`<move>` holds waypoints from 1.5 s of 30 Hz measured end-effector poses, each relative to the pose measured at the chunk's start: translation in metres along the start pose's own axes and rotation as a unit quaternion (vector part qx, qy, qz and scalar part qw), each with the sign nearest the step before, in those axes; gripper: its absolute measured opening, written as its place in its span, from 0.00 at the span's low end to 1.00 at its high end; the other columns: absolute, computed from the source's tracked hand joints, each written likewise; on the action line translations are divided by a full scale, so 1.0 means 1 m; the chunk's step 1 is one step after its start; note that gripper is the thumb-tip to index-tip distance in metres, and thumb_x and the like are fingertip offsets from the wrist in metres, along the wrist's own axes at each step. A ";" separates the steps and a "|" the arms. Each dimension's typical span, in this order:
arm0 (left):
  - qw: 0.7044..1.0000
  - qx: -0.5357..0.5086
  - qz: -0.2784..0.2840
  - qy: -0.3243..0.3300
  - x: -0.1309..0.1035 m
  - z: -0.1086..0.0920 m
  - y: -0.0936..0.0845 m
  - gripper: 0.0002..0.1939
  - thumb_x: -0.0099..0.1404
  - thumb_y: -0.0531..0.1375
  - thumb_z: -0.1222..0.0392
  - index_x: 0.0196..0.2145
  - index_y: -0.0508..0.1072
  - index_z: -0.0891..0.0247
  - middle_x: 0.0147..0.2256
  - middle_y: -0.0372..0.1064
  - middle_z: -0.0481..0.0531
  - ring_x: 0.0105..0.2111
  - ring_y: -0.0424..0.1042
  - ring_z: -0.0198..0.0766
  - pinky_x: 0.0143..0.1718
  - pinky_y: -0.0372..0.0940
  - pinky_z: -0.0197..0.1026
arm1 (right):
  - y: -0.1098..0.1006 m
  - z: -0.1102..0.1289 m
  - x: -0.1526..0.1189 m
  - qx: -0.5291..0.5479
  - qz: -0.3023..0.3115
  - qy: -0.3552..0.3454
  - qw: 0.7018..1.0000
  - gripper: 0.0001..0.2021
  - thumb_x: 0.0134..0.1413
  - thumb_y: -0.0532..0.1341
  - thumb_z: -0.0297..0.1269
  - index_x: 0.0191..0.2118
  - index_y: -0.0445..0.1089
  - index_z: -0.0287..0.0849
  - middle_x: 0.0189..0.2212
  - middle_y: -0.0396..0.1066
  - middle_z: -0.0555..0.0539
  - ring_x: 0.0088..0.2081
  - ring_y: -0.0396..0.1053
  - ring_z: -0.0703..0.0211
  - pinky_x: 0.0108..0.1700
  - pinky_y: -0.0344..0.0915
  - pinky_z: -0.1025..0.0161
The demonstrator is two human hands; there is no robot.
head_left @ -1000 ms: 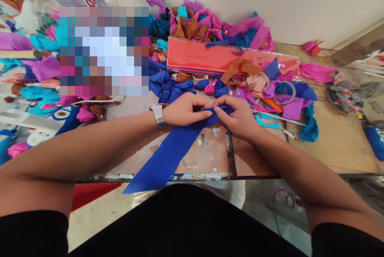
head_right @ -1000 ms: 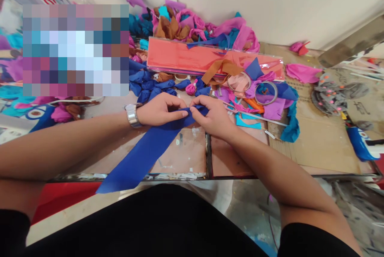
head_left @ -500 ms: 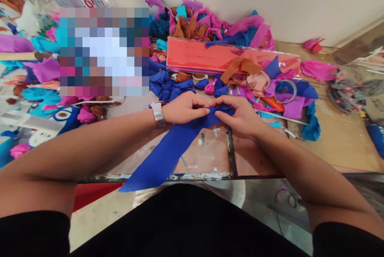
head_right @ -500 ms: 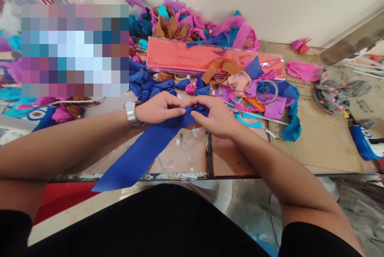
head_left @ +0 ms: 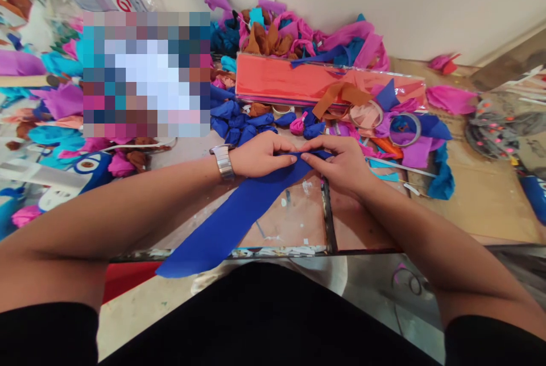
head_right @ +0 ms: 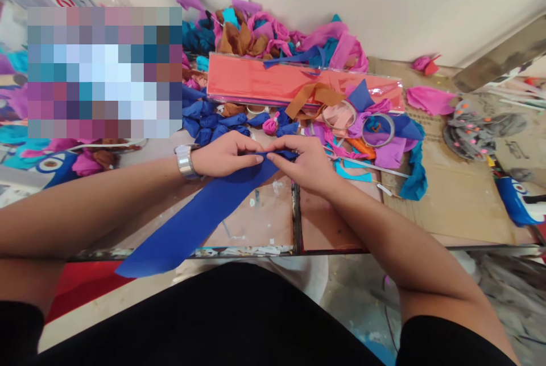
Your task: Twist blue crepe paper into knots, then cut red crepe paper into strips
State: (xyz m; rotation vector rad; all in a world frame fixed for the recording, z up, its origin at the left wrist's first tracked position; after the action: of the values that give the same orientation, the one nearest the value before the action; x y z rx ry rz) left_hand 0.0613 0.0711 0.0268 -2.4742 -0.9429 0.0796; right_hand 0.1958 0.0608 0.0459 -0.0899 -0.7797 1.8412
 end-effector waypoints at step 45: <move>0.998 -0.043 -0.045 0.004 0.001 0.001 -0.003 0.17 0.73 0.60 0.50 0.30 0.73 0.65 0.24 0.62 0.44 0.25 0.57 0.31 0.30 0.55 0.36 | 0.003 0.012 -0.005 -0.132 -0.015 -0.089 0.987 0.05 0.65 0.66 0.37 0.45 0.79 0.49 0.40 0.83 0.47 0.42 0.80 0.51 0.47 0.74 0.53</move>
State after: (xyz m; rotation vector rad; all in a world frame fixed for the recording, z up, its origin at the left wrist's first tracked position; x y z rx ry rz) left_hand 0.0602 0.0746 0.0271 -2.5030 -1.0740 -0.0021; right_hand 0.1905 0.0505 0.0527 -0.0839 -1.1418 1.7244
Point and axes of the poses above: each hand's wrist, its own x-axis towards the middle knuckle, its own y-axis out of the palm, z = x × y, the point moved 9 cm from there along x, towards the middle knuckle
